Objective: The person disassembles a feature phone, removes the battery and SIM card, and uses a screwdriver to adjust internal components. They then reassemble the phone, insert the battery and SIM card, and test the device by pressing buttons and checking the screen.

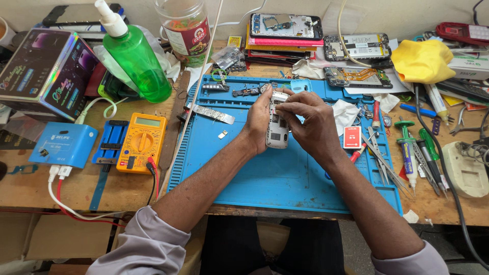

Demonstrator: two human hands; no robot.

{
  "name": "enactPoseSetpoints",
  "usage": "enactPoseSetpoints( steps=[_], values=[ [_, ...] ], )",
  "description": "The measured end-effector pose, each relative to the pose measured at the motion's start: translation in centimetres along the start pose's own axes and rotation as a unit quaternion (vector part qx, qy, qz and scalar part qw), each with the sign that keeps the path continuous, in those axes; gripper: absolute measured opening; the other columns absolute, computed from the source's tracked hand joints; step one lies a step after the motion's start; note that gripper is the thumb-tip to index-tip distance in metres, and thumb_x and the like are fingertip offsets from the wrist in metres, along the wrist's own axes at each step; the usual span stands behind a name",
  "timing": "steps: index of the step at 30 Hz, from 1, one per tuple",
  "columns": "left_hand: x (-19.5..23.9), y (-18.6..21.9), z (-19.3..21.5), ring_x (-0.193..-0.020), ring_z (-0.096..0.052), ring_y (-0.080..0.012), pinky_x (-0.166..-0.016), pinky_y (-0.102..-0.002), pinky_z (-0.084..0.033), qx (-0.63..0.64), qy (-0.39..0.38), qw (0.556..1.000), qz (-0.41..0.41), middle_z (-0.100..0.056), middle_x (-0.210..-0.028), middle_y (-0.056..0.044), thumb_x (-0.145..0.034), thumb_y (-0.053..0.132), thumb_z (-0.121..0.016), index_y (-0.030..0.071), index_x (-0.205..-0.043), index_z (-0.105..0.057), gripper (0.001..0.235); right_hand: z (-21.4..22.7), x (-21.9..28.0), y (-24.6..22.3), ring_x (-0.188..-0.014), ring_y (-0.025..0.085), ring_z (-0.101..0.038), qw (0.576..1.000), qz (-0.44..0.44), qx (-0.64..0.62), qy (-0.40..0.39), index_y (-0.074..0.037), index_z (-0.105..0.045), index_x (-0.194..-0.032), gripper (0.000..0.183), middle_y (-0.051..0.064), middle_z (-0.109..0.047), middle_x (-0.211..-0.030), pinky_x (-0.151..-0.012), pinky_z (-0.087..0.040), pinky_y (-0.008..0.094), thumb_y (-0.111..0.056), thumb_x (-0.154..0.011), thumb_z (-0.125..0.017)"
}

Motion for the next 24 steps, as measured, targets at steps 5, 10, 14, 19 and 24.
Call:
enactPoseSetpoints(
  steps=[5, 10, 14, 19, 24],
  values=[
    [-0.18, -0.21, 0.05, -0.078, -0.067, -0.0126, -0.062, -0.031, -0.061, 0.012, -0.003, 1.0, 0.012, -0.063, -0.095, -0.004, -0.109, 0.052, -0.024, 0.013, -0.12, -0.056, 0.051, 0.23, 0.05, 0.22, -0.108, 0.023, -0.073, 1.0, 0.011, 0.024, -0.005, -0.008, -0.08, -0.102, 0.016, 0.008, -0.076, -0.101, -0.085, -0.058, 0.038, -0.003, -0.086, -0.081],
    [0.04, -0.12, -0.08, -0.076, -0.067, -0.0127, -0.061, -0.031, -0.061, -0.01, 0.0, 1.0, 0.009, -0.064, -0.094, -0.004, -0.108, 0.052, -0.024, 0.013, -0.12, -0.056, 0.052, 0.15, 0.24, 0.33, -0.099, 0.022, -0.072, 0.999, 0.015, 0.044, -0.007, -0.008, -0.08, -0.103, 0.017, 0.007, -0.076, -0.103, -0.085, -0.058, 0.038, -0.004, -0.087, -0.081],
    [0.23, -0.08, -0.34, -0.074, -0.066, -0.0122, -0.058, -0.03, -0.06, -0.012, 0.008, 1.0, 0.019, -0.064, -0.092, -0.003, -0.108, 0.053, -0.024, 0.015, -0.12, -0.057, 0.052, 0.17, 0.33, 0.37, -0.098, 0.022, -0.072, 0.999, 0.004, 0.038, -0.014, -0.008, -0.08, -0.103, 0.016, 0.007, -0.076, -0.102, -0.083, -0.058, 0.037, -0.006, -0.087, -0.081],
    [0.31, -0.08, -0.31, -0.072, -0.065, -0.0122, -0.057, -0.03, -0.059, -0.015, 0.004, 1.0, 0.015, -0.064, -0.091, -0.003, -0.109, 0.053, -0.024, 0.015, -0.119, -0.058, 0.052, 0.21, 0.31, 0.23, -0.098, 0.022, -0.072, 0.999, 0.014, 0.045, -0.011, -0.008, -0.08, -0.102, 0.015, 0.007, -0.076, -0.102, -0.083, -0.058, 0.038, -0.007, -0.087, -0.082],
    [0.14, -0.35, -0.3, -0.069, -0.064, -0.0125, -0.055, -0.03, -0.056, 0.014, -0.015, 1.0, 0.017, -0.063, -0.087, -0.002, -0.11, 0.053, -0.026, 0.015, -0.118, -0.059, 0.051, 0.53, 0.31, 0.21, -0.099, 0.022, -0.072, 0.999, 0.007, 0.045, -0.016, -0.008, -0.08, -0.102, 0.014, 0.007, -0.075, -0.099, -0.084, -0.059, 0.037, -0.006, -0.088, -0.082]
  ],
)
Point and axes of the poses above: each hand's wrist, its own x-axis away from the middle knuckle, its own z-axis out of the back of the hand, y = z × x, the point moved 2 cm from there along -x, towards the middle knuckle
